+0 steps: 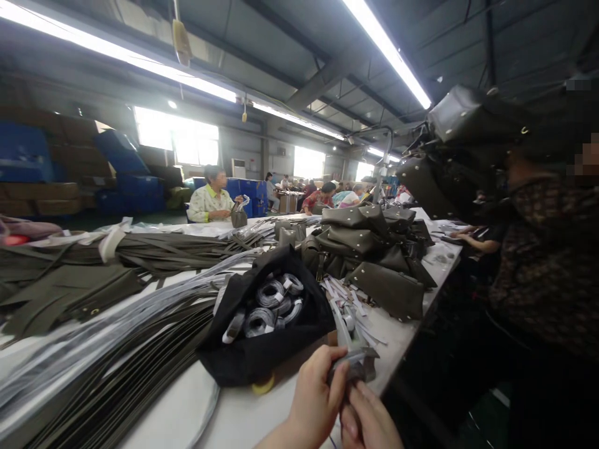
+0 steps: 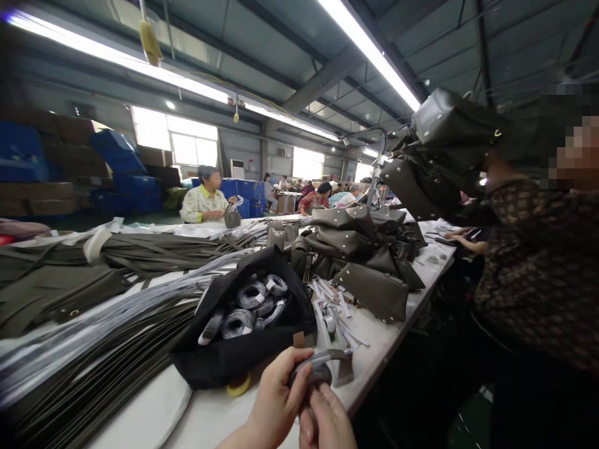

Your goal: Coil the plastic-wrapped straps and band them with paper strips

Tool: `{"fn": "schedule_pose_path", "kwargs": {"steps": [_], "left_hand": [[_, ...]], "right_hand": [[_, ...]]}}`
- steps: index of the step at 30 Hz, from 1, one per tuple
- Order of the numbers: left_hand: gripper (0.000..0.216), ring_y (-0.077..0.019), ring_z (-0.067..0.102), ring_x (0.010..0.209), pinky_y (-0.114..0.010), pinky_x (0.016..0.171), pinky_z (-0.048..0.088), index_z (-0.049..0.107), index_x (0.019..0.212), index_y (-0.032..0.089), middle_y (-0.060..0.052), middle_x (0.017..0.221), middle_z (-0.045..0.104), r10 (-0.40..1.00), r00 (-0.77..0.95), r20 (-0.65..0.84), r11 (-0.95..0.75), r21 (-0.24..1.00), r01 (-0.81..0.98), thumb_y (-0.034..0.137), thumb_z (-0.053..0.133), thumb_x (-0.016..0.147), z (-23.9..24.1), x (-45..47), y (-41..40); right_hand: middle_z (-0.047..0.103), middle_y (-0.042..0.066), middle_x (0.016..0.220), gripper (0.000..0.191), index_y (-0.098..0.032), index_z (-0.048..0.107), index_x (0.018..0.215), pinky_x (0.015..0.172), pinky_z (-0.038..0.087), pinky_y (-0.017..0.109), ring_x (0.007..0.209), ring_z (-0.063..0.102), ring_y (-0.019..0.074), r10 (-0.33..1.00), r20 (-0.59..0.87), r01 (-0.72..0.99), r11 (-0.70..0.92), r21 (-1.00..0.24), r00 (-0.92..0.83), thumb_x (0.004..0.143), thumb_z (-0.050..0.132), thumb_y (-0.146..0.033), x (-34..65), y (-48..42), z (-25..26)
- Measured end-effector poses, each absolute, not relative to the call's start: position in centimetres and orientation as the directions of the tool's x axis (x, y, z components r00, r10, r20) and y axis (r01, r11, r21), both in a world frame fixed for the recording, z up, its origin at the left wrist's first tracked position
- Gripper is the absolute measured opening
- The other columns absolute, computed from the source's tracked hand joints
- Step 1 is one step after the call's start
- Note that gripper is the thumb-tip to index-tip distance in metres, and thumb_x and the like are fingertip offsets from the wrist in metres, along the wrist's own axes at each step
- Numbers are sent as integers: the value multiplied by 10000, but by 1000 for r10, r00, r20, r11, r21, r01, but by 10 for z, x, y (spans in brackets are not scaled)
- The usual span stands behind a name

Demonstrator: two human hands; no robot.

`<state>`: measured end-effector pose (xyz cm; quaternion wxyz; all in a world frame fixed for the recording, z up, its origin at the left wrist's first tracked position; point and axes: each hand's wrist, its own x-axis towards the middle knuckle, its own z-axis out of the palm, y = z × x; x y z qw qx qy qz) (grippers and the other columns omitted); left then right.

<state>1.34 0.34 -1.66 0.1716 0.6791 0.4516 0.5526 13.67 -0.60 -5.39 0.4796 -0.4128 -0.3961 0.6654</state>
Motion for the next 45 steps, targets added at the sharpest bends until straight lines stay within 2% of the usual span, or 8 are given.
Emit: {"fn": "schedule_pose_path", "kwargs": {"steps": [4, 7, 11, 18, 23, 27, 35, 45], "left_hand": [[204, -175, 683, 799, -285, 743, 550, 693, 993, 200, -44, 865, 717, 761, -33, 648, -570, 692, 443, 263, 513, 921, -15, 7, 9], [208, -186, 685, 828, -303, 786, 546, 715, 993, 194, -50, 883, 730, 808, -87, 582, -498, 755, 426, 270, 540, 911, -12, 2, 15], [207, -179, 691, 842, -281, 796, 538, 739, 977, 171, -52, 913, 746, 905, -51, 422, -393, 876, 280, 278, 586, 887, -11, 1, 17], [273, -131, 611, 704, -232, 699, 463, 707, 805, 155, -25, 735, 676, 821, 278, 498, -568, 763, 309, 276, 498, 934, -6, 5, 6], [282, -101, 467, 560, -218, 567, 372, 570, 662, 161, 33, 570, 494, 807, 384, 449, -580, 726, 369, 339, 571, 881, -6, 12, -3], [311, -128, 556, 620, -237, 629, 446, 597, 1066, 167, 0, 746, 637, 827, 379, 415, -541, 769, 340, 365, 649, 832, -9, 11, -3], [857, -169, 648, 733, -262, 692, 481, 134, 1510, 108, -74, 963, 708, 745, 567, 351, -580, 761, 290, 291, 631, 837, -3, -2, -2], [689, -221, 681, 886, -284, 762, 502, 400, 1417, 136, -116, 1098, 700, 734, 605, 307, -592, 726, 349, 335, 678, 819, -3, 2, -1]], "right_hand": [[537, -49, 473, 561, -205, 629, 965, 362, 356, 207, 352, 461, 103, 979, -95, -123, -118, -985, -178, 707, 722, -694, 143, -16, -55], [702, 43, 663, 606, -185, 615, 1189, 501, 529, 273, 505, 640, 180, 980, 197, 140, 197, -970, -14, 795, 658, -643, 148, -25, -54], [762, 95, 1061, 297, -254, 710, 1112, 758, 594, 322, 871, 733, 257, 821, 555, 467, 546, -696, -132, 868, 635, -408, 162, -36, -36], [723, 65, 887, 184, -256, 757, 1000, 800, 536, 343, 817, 684, 221, 666, 710, 648, 648, -401, -226, 930, 596, -312, 187, -20, 4], [711, 25, 876, 135, -260, 749, 912, 762, 519, 274, 819, 671, 182, 802, 562, 518, 574, -634, -202, 916, 635, -333, 192, -10, 2], [713, 30, 862, 157, -242, 749, 856, 762, 510, 289, 820, 661, 200, 878, 446, 511, 468, -721, -175, 870, 681, -383, 199, -8, 0], [722, 73, 816, 417, -167, 689, 918, 650, 555, 298, 741, 677, 218, 982, 10, 335, 74, -939, -188, 732, 779, -529, 206, -3, 0], [639, 12, 693, 272, -207, 653, 748, 584, 481, 267, 630, 595, 168, 934, 75, 490, 251, -835, -350, 860, 663, -454, 207, -10, 7]]}}
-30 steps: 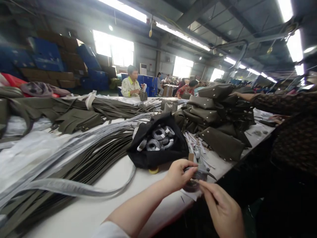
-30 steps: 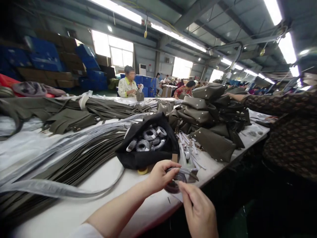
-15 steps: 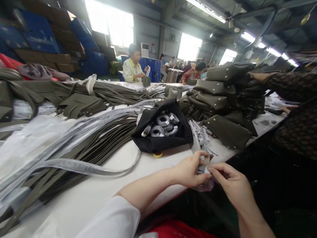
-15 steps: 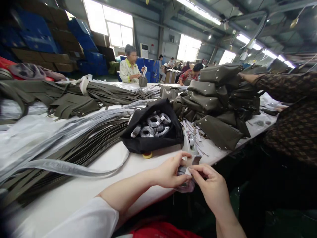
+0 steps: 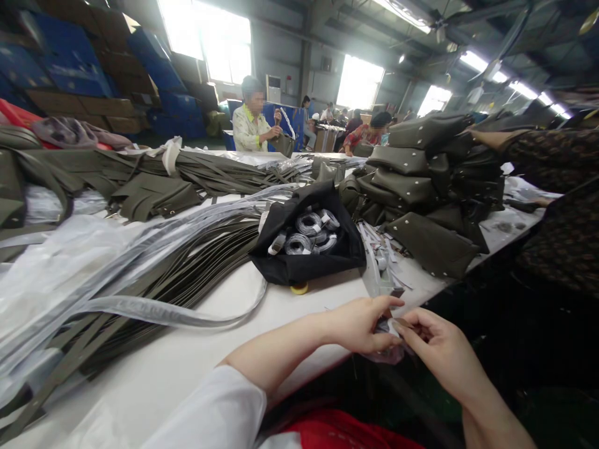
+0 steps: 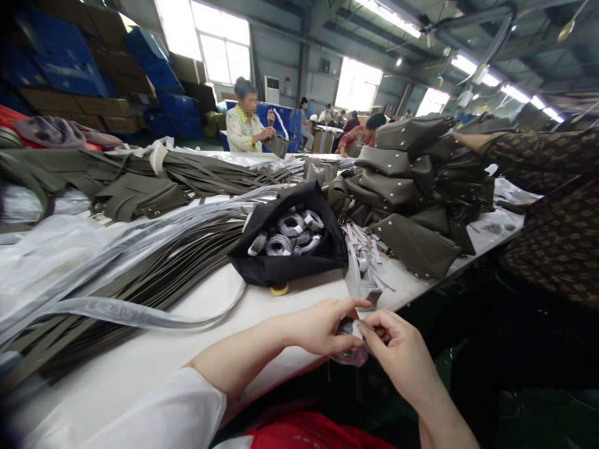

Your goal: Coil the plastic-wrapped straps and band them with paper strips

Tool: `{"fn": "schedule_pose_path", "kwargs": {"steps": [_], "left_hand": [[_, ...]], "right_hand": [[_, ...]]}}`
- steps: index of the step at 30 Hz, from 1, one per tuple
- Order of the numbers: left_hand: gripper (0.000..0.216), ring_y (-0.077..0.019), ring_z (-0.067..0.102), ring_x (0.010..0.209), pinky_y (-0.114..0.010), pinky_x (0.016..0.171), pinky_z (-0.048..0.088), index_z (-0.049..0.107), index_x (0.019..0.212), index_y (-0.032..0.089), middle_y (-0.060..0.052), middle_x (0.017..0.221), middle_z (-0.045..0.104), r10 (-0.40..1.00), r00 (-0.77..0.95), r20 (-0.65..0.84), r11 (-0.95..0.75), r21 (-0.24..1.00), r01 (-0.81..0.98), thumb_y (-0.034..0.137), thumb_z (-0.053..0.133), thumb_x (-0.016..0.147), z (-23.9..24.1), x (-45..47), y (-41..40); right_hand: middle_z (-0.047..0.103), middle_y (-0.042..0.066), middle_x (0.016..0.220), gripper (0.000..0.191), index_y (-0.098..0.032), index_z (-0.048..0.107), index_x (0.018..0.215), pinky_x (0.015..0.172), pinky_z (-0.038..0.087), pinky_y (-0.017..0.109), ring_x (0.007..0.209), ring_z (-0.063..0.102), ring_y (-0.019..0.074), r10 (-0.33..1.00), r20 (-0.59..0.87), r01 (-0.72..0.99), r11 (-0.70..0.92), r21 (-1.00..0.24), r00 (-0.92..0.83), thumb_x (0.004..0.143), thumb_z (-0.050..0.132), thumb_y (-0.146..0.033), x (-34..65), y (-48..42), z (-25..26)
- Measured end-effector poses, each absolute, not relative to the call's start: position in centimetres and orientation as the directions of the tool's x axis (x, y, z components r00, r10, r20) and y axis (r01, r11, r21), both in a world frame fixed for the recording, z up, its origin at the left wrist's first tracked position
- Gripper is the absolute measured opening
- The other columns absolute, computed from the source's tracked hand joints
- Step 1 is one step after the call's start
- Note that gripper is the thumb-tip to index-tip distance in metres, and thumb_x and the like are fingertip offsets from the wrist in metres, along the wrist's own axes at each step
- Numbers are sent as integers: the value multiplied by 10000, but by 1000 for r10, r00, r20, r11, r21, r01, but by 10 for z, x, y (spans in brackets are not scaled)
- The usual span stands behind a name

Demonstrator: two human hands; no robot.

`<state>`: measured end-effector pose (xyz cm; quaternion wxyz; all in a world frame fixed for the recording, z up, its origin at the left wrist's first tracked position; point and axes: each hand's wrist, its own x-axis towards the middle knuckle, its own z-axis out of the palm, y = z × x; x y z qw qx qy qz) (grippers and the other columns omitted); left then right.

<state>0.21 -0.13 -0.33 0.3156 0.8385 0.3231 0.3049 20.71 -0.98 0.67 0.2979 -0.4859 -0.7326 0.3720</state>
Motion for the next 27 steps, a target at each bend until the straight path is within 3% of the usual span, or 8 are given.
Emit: {"fn": "schedule_pose_path", "kwargs": {"steps": [3, 7, 13, 17, 20, 23, 27], "left_hand": [[508, -197, 671, 811, -249, 694, 478, 590, 1227, 150, -88, 987, 715, 758, 606, 243, -563, 714, 417, 435, 692, 819, -6, 3, 2], [302, -135, 562, 566, -219, 540, 373, 682, 904, 172, -11, 675, 646, 698, 690, 193, -626, 632, 456, 469, 657, 860, -9, 3, 4], [377, -151, 561, 599, -226, 532, 348, 677, 918, 174, -25, 700, 646, 727, 678, 105, -611, 549, 570, 541, 639, 845, -7, 5, 3], [379, -156, 575, 650, -228, 562, 357, 687, 950, 167, -32, 753, 665, 772, 632, 67, -539, 594, 597, 523, 662, 822, -3, 5, 1], [348, -132, 567, 676, -207, 606, 385, 708, 988, 169, -4, 759, 662, 800, 597, 58, -432, 747, 506, 464, 698, 804, -6, 5, 2], [378, -125, 576, 738, -199, 675, 424, 710, 1078, 161, 12, 806, 663, 811, 582, 47, -271, 913, 304, 401, 709, 786, -14, 6, 6], [447, -139, 593, 758, -235, 728, 468, 692, 1135, 119, -14, 843, 667, 862, 506, -30, 40, 999, -9, 273, 699, 715, -18, 6, 13]], "right_hand": [[666, 19, 737, 220, -231, 679, 765, 623, 490, 268, 668, 621, 179, 909, 182, 572, 382, -726, -376, 892, 629, -404, 208, -12, 7], [701, 28, 779, 210, -241, 687, 787, 641, 507, 272, 700, 653, 190, 890, 133, 604, 399, -690, -436, 909, 595, -384, 209, -11, 5], [708, 17, 796, 193, -239, 680, 830, 659, 490, 285, 713, 647, 188, 883, 63, 685, 403, -606, -465, 918, 551, -352, 211, -9, 6], [705, 23, 818, 164, -235, 639, 875, 673, 509, 285, 731, 661, 187, 885, 66, 681, 401, -613, -461, 932, 523, -336, 210, -11, 4], [694, 25, 827, 165, -242, 626, 854, 665, 514, 299, 730, 662, 194, 868, 182, 686, 480, -547, -462, 940, 510, -323, 210, -11, -1], [701, 36, 863, 171, -243, 639, 894, 690, 516, 338, 763, 673, 217, 782, 380, 715, 614, -336, -493, 941, 474, -234, 213, -10, -6], [686, 91, 1186, 356, -209, 589, 1253, 910, 521, 382, 1068, 656, 242, 645, 484, 691, 715, -108, -591, 962, 399, -132, 215, -10, -15]]}}
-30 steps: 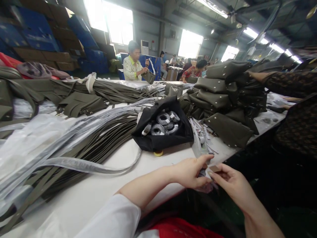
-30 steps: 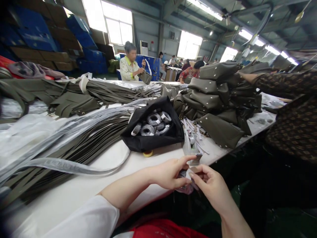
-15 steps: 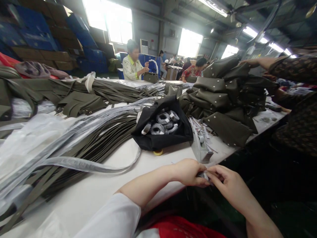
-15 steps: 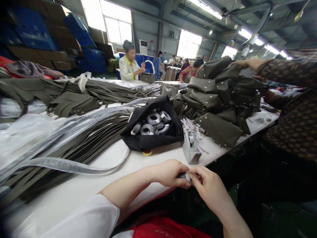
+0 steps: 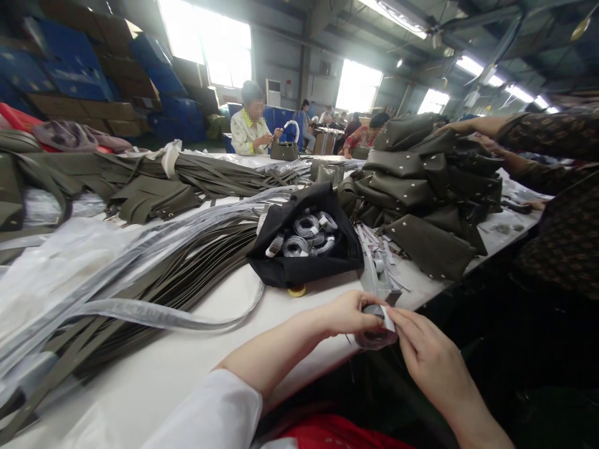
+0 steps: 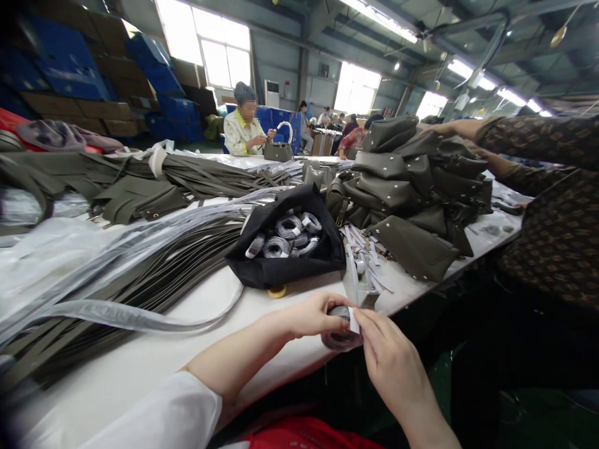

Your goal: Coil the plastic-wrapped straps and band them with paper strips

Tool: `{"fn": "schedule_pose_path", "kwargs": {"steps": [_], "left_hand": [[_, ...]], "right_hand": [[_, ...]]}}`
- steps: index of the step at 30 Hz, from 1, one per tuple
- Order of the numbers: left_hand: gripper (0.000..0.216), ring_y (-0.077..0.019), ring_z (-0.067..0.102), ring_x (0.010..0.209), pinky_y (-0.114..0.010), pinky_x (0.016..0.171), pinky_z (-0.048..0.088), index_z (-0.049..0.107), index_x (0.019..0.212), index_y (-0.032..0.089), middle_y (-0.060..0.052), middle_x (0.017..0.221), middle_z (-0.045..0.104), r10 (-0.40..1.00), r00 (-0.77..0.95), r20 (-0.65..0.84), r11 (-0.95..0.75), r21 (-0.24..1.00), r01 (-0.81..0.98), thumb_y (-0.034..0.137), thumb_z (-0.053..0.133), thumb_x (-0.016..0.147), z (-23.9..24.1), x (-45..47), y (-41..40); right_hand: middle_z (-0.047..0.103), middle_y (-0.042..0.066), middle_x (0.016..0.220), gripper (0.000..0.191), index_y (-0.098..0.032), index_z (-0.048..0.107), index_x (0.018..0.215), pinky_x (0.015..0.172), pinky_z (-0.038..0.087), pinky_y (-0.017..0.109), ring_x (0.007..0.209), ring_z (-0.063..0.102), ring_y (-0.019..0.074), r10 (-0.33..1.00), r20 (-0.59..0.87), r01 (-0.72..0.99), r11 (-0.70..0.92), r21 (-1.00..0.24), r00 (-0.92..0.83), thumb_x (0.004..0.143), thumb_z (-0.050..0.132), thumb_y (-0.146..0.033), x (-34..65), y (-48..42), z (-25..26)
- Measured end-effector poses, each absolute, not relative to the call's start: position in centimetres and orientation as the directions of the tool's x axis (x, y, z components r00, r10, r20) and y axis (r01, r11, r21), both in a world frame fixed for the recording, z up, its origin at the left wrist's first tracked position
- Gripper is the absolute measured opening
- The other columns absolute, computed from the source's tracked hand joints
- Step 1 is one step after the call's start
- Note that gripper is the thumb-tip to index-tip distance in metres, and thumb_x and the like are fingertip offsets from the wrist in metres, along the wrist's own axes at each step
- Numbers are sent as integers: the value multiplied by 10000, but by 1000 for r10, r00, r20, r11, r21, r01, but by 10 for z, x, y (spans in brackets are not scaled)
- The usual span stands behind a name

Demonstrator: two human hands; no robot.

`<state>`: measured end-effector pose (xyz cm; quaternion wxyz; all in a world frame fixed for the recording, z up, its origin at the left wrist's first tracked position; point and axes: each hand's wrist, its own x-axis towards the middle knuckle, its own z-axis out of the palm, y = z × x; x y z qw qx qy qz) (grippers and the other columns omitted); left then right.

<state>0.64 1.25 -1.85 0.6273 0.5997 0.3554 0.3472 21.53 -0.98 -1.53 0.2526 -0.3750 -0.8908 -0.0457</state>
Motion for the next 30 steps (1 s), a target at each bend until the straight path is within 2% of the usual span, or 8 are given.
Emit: {"fn": "schedule_pose_path", "kwargs": {"steps": [3, 7, 10, 12, 17, 23, 26, 30], "left_hand": [[398, -131, 595, 754, -243, 741, 478, 718, 1057, 99, -38, 846, 671, 903, 422, -87, 173, 970, -170, 294, 700, 711, -17, 8, 15], [398, -98, 561, 670, -229, 673, 476, 732, 977, 85, -48, 808, 656, 934, 338, -112, 188, 961, -201, 386, 759, 717, -18, 11, 16], [445, -90, 563, 660, -229, 673, 484, 722, 1024, 93, -57, 853, 666, 944, 319, -87, 153, 970, -189, 384, 801, 696, -18, 9, 15], [466, -93, 565, 667, -228, 678, 484, 715, 1037, 95, -52, 849, 663, 951, 305, -54, 116, 975, -190, 383, 816, 686, -16, 7, 15], [463, -93, 555, 658, -221, 668, 466, 710, 1015, 84, -35, 784, 641, 956, 291, -28, 85, 979, -186, 401, 805, 691, -13, 3, 16], [500, -107, 571, 647, -240, 647, 474, 692, 1037, 77, -41, 759, 634, 960, 272, -66, 119, 975, -186, 419, 792, 687, -11, 1, 18], [501, -102, 568, 643, -245, 665, 475, 691, 1038, 77, -34, 757, 629, 957, 284, -55, 109, 978, -180, 419, 791, 686, -11, 0, 19], [511, -105, 561, 657, -246, 671, 469, 691, 1041, 78, -35, 770, 628, 962, 271, -41, 90, 981, -173, 435, 790, 689, -12, -1, 21]], "right_hand": [[605, 104, 1353, 476, -189, 464, 1421, 1023, 483, 388, 1224, 579, 234, 623, 489, 671, 735, -99, -611, 962, 374, -98, 215, -12, -22], [626, 64, 1328, 418, -242, 550, 1350, 1029, 480, 348, 1219, 585, 208, 646, 527, 581, 752, -312, -552, 962, 432, -139, 220, -10, -24], [716, 46, 1129, 237, -255, 694, 1084, 960, 507, 333, 1056, 664, 215, 795, 540, 608, 579, -543, -276, 948, 502, -292, 230, 10, -27], [733, 72, 1055, 272, -231, 701, 1016, 904, 523, 357, 957, 685, 238, 868, 492, 665, 404, -628, -62, 922, 512, -402, 237, 34, -35], [727, 135, 1048, 346, -181, 699, 1022, 864, 511, 423, 931, 679, 285, 957, 291, 752, 185, -632, 10, 869, 558, -457, 248, 104, -69], [666, -11, 692, 353, -184, 672, 790, 750, 522, 356, 683, 639, 158, 998, 49, 757, 58, -651, -35, 936, 578, -491, 241, 147, -97], [671, -18, 652, 426, -168, 688, 813, 687, 525, 333, 628, 646, 159, 998, 19, 692, 58, -719, -64, 912, 568, -564, 239, 149, -98], [771, 68, 868, 490, -173, 728, 860, 740, 523, 320, 844, 706, 235, 995, 95, 611, 95, -786, -33, 818, 547, -626, 247, 130, -93]]}}
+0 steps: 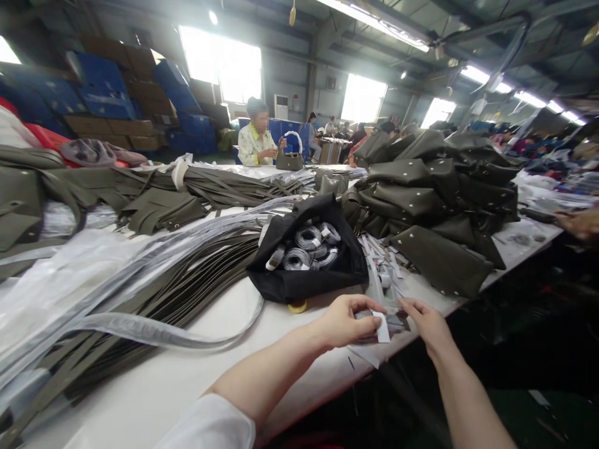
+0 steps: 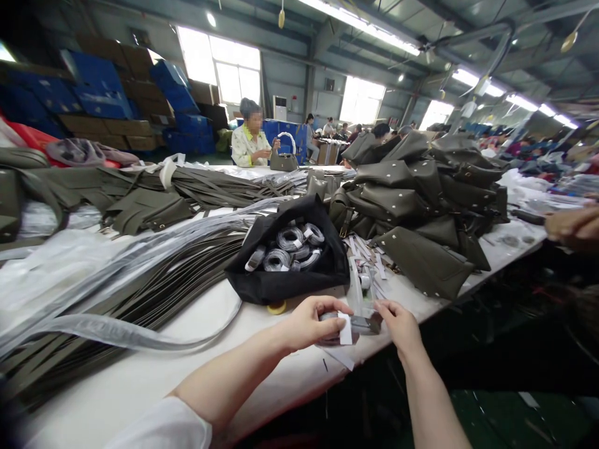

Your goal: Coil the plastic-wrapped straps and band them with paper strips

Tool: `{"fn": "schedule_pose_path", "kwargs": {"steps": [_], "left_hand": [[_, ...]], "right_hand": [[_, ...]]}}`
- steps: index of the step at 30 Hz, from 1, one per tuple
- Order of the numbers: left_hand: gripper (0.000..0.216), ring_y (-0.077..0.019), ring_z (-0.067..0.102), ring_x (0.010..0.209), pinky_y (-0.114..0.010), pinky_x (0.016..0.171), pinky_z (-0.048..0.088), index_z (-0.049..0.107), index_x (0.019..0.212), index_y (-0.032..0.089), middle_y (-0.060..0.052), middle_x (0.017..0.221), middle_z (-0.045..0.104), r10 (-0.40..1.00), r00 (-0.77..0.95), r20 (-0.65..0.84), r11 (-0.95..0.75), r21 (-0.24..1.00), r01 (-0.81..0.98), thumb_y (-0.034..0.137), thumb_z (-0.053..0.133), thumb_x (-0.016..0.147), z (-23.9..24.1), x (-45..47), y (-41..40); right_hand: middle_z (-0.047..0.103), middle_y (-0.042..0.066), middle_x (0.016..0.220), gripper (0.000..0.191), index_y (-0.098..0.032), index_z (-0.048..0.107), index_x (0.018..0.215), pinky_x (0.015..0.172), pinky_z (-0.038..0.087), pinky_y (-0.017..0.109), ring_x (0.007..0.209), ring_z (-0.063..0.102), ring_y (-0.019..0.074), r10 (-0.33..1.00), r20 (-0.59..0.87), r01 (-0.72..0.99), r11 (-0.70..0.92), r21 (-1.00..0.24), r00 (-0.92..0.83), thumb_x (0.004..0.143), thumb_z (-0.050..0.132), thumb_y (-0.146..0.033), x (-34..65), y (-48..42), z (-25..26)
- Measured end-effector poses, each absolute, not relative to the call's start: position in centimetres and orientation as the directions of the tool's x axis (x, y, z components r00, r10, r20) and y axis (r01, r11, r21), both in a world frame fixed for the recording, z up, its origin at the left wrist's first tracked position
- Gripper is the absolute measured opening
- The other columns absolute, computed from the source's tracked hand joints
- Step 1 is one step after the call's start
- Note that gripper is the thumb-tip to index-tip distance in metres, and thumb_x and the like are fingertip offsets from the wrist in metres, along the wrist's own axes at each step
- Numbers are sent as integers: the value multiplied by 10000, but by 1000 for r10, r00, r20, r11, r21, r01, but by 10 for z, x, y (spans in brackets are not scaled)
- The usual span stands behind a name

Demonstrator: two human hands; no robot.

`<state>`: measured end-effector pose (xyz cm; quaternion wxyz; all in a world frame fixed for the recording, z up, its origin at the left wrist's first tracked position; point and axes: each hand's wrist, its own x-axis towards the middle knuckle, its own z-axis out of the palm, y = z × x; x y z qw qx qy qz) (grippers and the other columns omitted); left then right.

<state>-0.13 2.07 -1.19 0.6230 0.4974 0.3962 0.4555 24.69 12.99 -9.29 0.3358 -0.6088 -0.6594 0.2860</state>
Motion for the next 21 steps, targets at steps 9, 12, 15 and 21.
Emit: {"fn": "schedule_pose_path", "kwargs": {"steps": [9, 12, 15, 21], "left_hand": [[594, -85, 476, 619, -229, 621, 409, 620, 1210, 90, -10, 774, 576, 981, 176, 83, -41, 974, -225, 460, 735, 760, -24, 5, 28], [509, -103, 506, 682, -234, 666, 420, 639, 1198, 105, -34, 840, 617, 982, 145, 124, -109, 988, -106, 409, 703, 794, -29, 10, 28], [457, -116, 527, 719, -236, 685, 426, 648, 1193, 116, -47, 890, 646, 978, 151, 141, -142, 990, -5, 377, 669, 818, -30, 13, 25], [443, -126, 564, 742, -247, 723, 458, 643, 1187, 108, -54, 908, 671, 973, 160, 167, -170, 985, 6, 369, 644, 829, -24, 12, 20]], "right_hand": [[655, 2, 519, 344, -224, 719, 668, 491, 417, 292, 503, 614, 212, 996, 83, 650, 47, -758, 25, 739, 637, -551, 263, 56, -71], [650, -5, 632, 351, -222, 719, 842, 594, 457, 268, 623, 613, 187, 988, 153, 583, 107, -805, 30, 813, 626, -559, 254, 35, -39], [578, -11, 606, 306, -211, 690, 822, 617, 470, 269, 628, 578, 180, 978, 186, 399, 207, -893, -92, 846, 641, -511, 234, 12, -12], [525, -33, 526, 338, -188, 691, 788, 567, 434, 265, 541, 508, 152, 967, 101, 314, 174, -933, -234, 851, 634, -516, 198, -8, -9]]}}
